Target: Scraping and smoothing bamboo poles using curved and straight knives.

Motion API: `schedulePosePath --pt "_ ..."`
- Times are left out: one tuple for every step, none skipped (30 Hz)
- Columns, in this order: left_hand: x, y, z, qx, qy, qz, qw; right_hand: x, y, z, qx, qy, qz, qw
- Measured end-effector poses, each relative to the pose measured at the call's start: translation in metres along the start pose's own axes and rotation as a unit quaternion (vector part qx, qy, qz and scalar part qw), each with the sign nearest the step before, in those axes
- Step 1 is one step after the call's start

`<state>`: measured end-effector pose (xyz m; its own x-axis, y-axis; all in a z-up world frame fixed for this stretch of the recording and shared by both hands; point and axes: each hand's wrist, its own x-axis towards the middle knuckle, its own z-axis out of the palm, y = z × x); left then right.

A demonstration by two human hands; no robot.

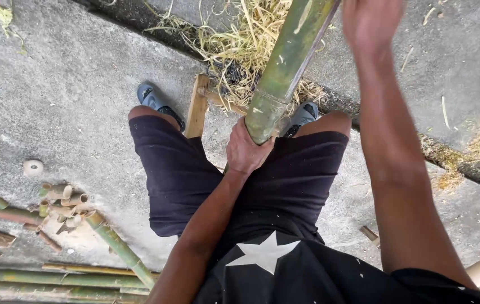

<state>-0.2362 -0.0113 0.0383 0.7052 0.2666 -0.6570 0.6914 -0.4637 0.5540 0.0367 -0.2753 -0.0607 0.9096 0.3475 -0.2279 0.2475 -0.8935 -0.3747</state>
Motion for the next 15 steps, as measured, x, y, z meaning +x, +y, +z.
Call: schedulePosePath --pt "0.000 0.000 0.000 0.005 0.001 -0.005 1.000 -0.044 -0.020 -0.010 -0.006 -0.001 -0.014 1.000" --pt "0.001 0.000 0.000 0.009 0.002 -0.009 1.000 -0.038 -0.065 0.005 -0.012 -0.002 -0.027 1.000" --pt "0.002 0.000 -0.002 0.009 0.002 -0.013 1.000 -0.075 -0.079 0.009 -0.011 -0.005 -0.029 1.000" --pt "0.002 0.000 -0.003 0.008 0.000 -0.015 1.000 -0.112 -0.091 0.012 -0.020 -0.096 -0.019 0.995" --pt "0.003 0.000 -0.003 0.007 -0.008 -0.010 1.000 -0.154 -0.104 0.013 -0.032 -0.184 -0.002 0.982" --pt "-0.003 -0.011 0.004 0.007 -0.014 -0.007 1.000 -0.166 -0.117 0.005 -0.034 -0.183 0.005 0.982" --pt "-0.002 -0.018 0.012 0.008 0.010 0.021 1.000 -0.166 -0.126 -0.001 -0.071 -0.191 -0.051 0.978" --pt "0.001 -0.026 0.020 0.009 0.034 0.049 0.998 -0.167 -0.136 -0.006 -0.109 -0.198 -0.107 0.968" --pt "-0.003 -0.018 0.012 0.012 0.035 0.037 0.999 -0.165 -0.140 -0.010 -0.102 -0.206 -0.113 0.967" --pt "-0.005 -0.010 0.004 0.005 0.043 0.026 0.999 -0.163 -0.143 -0.014 -0.157 -0.242 -0.128 0.949" --pt "0.001 -0.001 -0.001 -0.004 0.044 0.034 0.998 -0.160 -0.144 -0.019 -0.219 -0.264 -0.130 0.930" --pt "0.003 -0.006 0.001 -0.003 0.039 0.041 0.998 -0.169 -0.132 -0.007 -0.220 -0.262 -0.121 0.932" --pt "0.001 -0.008 0.005 0.001 0.032 0.033 0.999 -0.175 -0.120 0.002 -0.121 -0.233 -0.071 0.962" --pt "0.000 -0.011 0.008 0.005 0.026 0.025 0.999 -0.182 -0.108 0.011 -0.020 -0.201 -0.018 0.979" --pt "0.002 -0.013 0.010 0.005 0.031 0.026 0.999 -0.184 -0.109 0.015 -0.020 -0.198 -0.023 0.980"
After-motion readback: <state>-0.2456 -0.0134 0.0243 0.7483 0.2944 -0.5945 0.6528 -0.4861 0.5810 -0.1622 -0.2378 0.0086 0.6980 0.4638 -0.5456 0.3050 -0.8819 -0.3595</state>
